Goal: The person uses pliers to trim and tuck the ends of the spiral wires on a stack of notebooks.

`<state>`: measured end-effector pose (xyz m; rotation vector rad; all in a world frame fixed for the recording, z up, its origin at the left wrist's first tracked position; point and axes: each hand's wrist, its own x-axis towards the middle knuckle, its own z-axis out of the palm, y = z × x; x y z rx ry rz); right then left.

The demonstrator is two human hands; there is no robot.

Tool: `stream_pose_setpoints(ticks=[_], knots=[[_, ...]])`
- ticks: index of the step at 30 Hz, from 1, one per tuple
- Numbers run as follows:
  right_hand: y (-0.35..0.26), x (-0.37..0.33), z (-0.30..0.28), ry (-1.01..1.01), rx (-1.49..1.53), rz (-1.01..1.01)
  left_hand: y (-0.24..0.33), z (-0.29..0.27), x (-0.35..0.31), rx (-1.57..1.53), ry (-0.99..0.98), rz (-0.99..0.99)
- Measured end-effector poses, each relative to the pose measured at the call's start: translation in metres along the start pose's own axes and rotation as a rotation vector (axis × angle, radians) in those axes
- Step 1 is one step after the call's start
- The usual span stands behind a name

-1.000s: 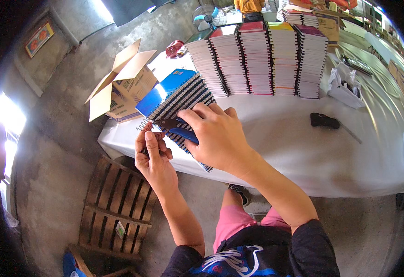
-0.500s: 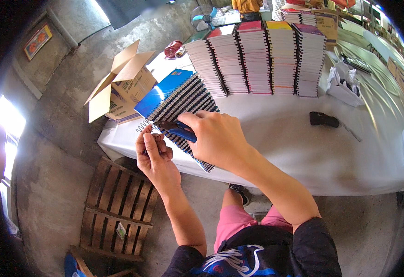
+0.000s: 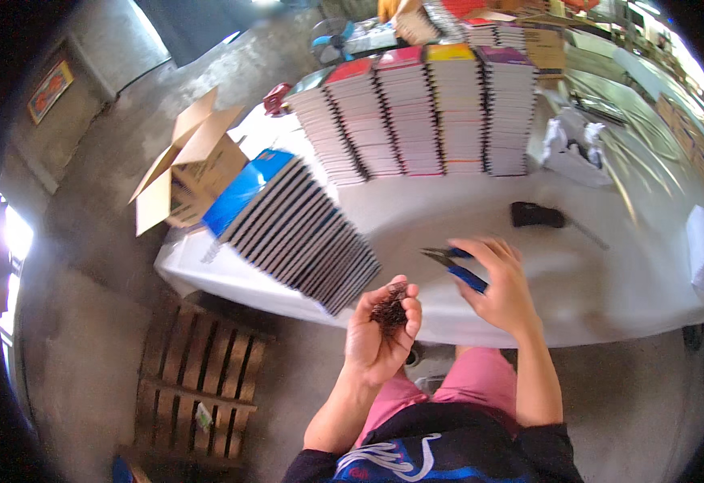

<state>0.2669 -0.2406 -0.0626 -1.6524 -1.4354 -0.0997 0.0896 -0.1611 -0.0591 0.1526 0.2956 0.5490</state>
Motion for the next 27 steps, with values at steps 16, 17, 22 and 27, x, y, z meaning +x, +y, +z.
stream_pose_setpoints(ticks=[16,17,22,27], knots=[[0.147,-0.126,-0.073,0.354,-0.546,0.336,-0.181,0.162,0.402,0.731,-0.028,0.032],[0.145,-0.125,-0.075,0.351,-0.557,0.363,-0.187,0.173,0.411,0.697,-0.009,0.019],[0.149,-0.124,-0.077,0.359,-0.555,0.384,-0.2,0.219,0.403,0.735,0.012,0.073],[0.144,-0.122,-0.075,0.333,-0.549,0.386,-0.174,0.224,0.359,0.744,-0.215,0.178]])
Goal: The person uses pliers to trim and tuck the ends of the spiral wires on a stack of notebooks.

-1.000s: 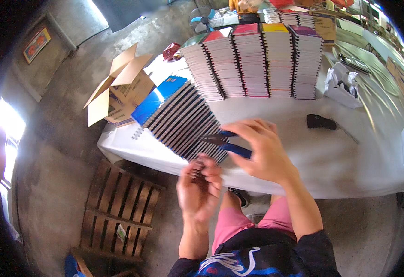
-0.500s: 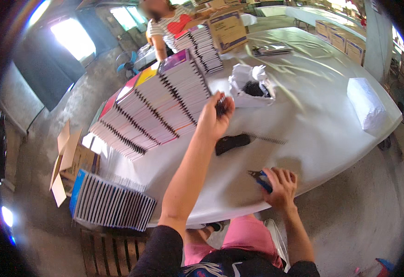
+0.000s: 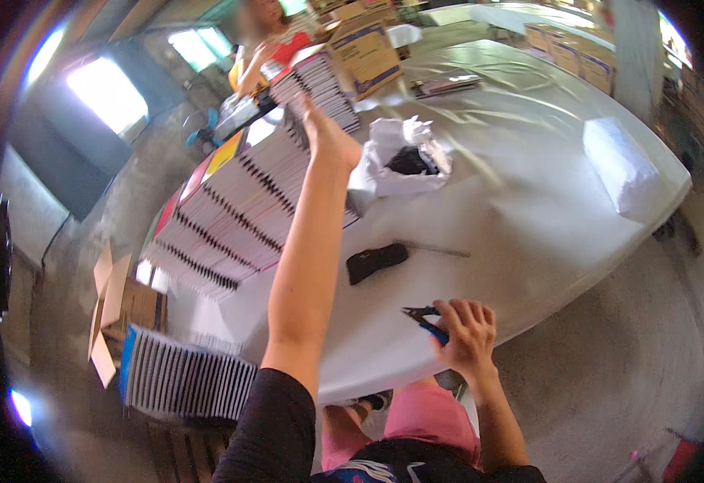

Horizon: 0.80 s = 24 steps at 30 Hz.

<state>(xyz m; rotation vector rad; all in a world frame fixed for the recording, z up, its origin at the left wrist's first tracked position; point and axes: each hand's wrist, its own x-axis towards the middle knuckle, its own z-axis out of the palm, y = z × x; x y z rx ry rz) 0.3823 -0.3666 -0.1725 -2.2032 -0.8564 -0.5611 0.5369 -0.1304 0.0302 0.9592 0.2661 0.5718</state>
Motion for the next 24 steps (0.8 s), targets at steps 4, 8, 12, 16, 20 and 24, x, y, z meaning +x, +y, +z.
stream_pose_setpoints(ticks=[4,8,12,16,20,24], knots=[[-0.001,-0.002,0.003,-0.051,-0.085,0.015,0.036,-0.03,-0.137,0.182,-0.295,0.342],[0.002,-0.01,0.007,-0.027,-0.119,-0.012,0.086,-0.12,-0.304,0.761,-0.307,1.334],[-0.031,0.012,0.015,-0.06,0.349,0.246,0.132,-0.187,-0.41,0.662,0.511,1.656],[-0.192,0.049,-0.005,-0.2,0.591,-0.211,0.173,-0.257,-0.439,0.857,0.863,1.288],[-0.3,0.056,-0.01,-0.241,0.663,-0.589,0.183,-0.283,-0.417,1.109,0.89,1.086],[-0.358,0.064,-0.019,-0.174,0.6,-0.711,0.201,-0.291,-0.409,1.278,0.884,1.076]])
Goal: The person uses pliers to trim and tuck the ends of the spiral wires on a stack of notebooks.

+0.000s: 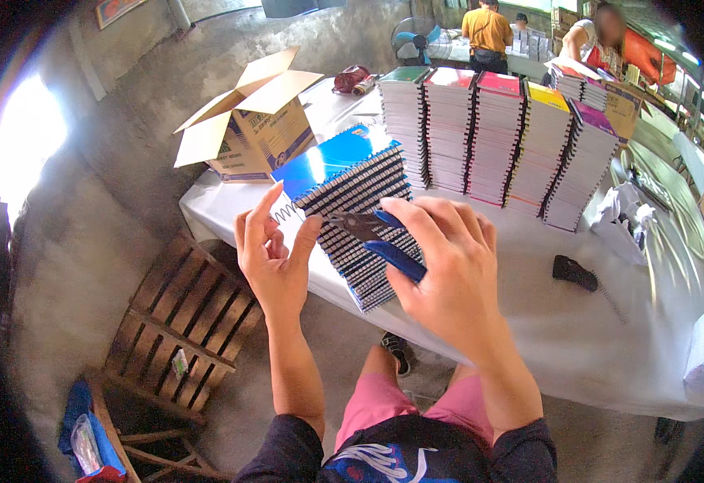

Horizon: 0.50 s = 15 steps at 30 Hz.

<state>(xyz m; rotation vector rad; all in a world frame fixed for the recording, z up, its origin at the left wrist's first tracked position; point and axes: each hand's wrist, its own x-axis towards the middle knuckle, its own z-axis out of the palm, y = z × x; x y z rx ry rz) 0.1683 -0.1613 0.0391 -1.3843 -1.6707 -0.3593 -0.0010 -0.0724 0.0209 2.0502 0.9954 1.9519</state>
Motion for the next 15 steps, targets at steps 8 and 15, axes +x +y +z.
stream_pose_setpoints(ticks=[8,15], knots=[[-0.013,0.018,0.017,-0.051,-0.1,-0.021,-0.009,0.003,0.004,-0.096,-0.059,0.023],[-0.016,0.02,0.025,-0.063,-0.065,-0.006,-0.009,-0.003,0.006,-0.102,-0.077,0.061]])
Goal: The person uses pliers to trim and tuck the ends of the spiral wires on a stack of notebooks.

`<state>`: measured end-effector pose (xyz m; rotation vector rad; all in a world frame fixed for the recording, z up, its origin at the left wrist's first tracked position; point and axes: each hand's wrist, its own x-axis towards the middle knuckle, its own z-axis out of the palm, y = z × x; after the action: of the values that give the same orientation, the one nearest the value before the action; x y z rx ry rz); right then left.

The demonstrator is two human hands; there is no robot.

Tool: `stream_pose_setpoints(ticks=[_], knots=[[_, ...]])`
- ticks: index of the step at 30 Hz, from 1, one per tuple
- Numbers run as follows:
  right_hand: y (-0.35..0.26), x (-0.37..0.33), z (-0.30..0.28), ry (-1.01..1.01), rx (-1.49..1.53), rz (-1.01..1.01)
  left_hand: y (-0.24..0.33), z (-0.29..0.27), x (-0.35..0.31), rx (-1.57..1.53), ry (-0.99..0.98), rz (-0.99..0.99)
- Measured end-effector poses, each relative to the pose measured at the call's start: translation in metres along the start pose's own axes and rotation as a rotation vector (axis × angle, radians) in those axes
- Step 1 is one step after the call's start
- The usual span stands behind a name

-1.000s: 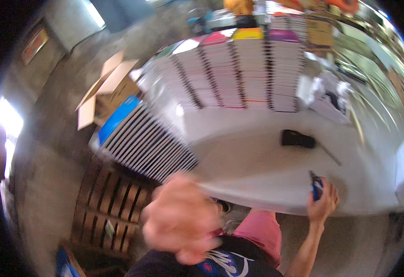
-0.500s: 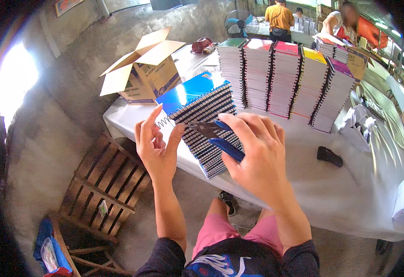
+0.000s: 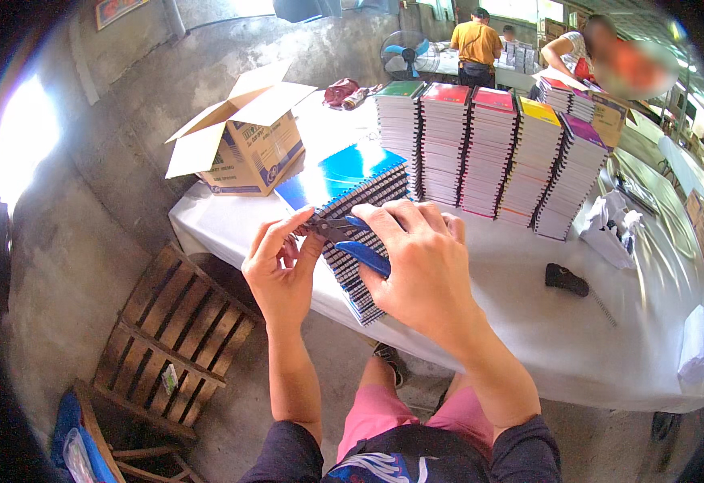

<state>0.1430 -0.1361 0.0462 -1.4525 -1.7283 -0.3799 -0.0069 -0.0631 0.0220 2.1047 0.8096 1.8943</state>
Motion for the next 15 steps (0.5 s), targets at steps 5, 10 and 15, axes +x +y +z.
stream_pose_setpoints(ticks=[5,10,15], knots=[[-0.001,0.001,-0.005,-0.032,-0.067,-0.031,0.006,-0.006,0.003,0.029,-0.042,-0.032],[-0.001,0.001,-0.006,-0.074,-0.112,-0.003,0.011,-0.007,0.005,0.089,-0.054,-0.063],[0.005,-0.002,-0.001,-0.078,0.011,0.055,0.013,-0.007,0.01,0.084,-0.082,-0.09]])
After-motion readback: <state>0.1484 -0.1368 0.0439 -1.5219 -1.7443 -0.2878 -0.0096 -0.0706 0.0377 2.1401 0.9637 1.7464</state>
